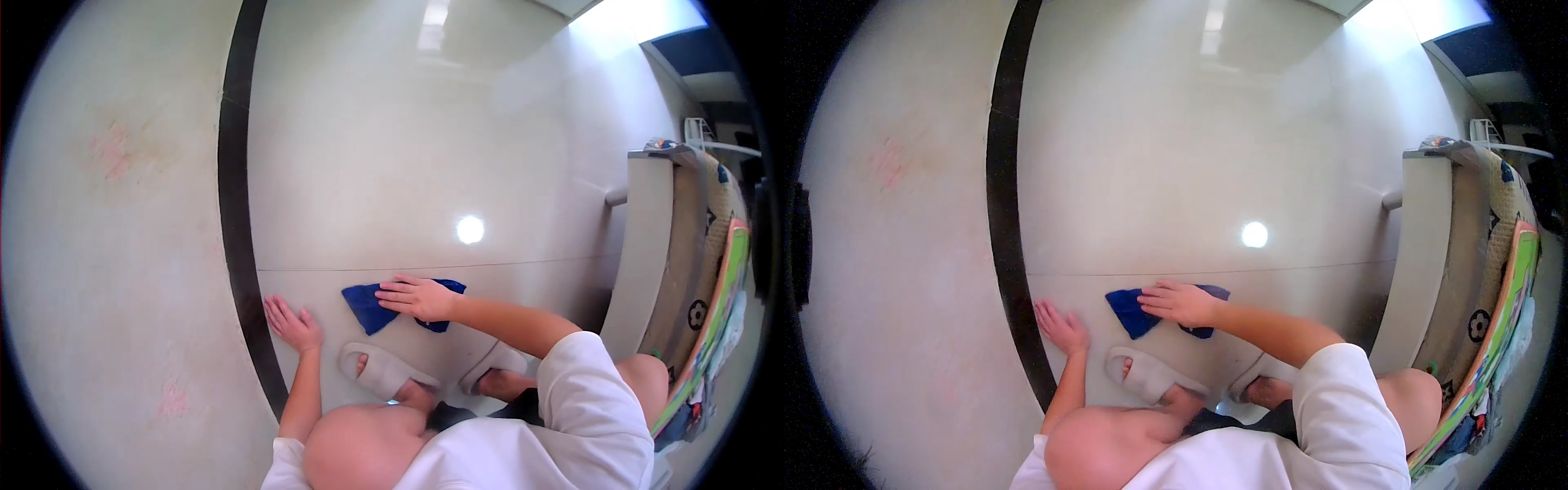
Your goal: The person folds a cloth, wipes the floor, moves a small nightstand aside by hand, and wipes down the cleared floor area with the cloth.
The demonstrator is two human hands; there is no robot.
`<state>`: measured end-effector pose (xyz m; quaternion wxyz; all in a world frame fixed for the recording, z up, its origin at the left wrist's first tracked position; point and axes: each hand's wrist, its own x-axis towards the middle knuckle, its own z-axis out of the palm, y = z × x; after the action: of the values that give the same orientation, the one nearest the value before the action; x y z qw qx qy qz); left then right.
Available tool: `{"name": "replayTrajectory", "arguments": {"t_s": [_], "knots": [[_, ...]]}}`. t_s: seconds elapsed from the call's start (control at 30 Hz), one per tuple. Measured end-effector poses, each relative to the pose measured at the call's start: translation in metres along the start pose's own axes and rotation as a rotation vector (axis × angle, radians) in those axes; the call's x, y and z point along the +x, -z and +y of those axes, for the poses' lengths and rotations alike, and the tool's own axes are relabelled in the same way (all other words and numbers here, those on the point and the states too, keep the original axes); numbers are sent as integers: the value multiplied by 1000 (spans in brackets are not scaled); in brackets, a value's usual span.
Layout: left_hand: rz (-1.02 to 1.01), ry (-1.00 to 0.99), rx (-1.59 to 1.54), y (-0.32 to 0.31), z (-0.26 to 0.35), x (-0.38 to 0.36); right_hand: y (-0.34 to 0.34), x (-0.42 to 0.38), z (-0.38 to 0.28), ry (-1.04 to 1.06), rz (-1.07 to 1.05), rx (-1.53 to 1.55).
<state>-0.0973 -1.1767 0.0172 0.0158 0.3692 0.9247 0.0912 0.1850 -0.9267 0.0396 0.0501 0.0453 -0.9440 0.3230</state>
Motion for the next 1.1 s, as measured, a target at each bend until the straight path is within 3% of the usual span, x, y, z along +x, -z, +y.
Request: {"name": "replayTrajectory", "arguments": {"t_s": [0.13,0.2,0.3,0.33,0.37,0.43,0.53,0.63,0.7,0.83,0.9,1.0,1.03,1.07,1.1], "knots": [[-8,11,7,1,0,-3,19,10,25,10,-62,-26],[2,3,3,0,0,-2,53,34,53,-57,-22,-212],[14,-25,4,3,2,0,89,65,103,-383,243,-395],[12,-20,5,3,3,0,100,77,114,-580,226,-478],[11,-15,7,5,4,0,104,84,120,-725,379,-489],[2,-7,0,6,5,1,107,100,124,-1007,449,-493],[-1,-1,-2,1,-1,-2,107,108,122,-908,571,-453],[2,-9,-3,0,-2,-3,113,103,153,-548,361,-416],[1,-8,1,1,-3,-5,117,95,173,-573,236,-411],[13,-8,2,-1,-4,-3,135,76,178,-895,315,-508],[19,-16,3,-3,-4,-4,148,54,174,-1081,235,-593],[33,-36,11,-5,-8,-6,179,25,143,-1343,-93,-481],[40,-40,10,-4,-7,-6,193,17,121,-1304,-276,-509],[45,-46,10,-3,-6,-5,168,-17,125,-1159,-304,-678],[38,-42,11,-4,-6,-5,181,-26,112,-1150,-514,-536]]}}
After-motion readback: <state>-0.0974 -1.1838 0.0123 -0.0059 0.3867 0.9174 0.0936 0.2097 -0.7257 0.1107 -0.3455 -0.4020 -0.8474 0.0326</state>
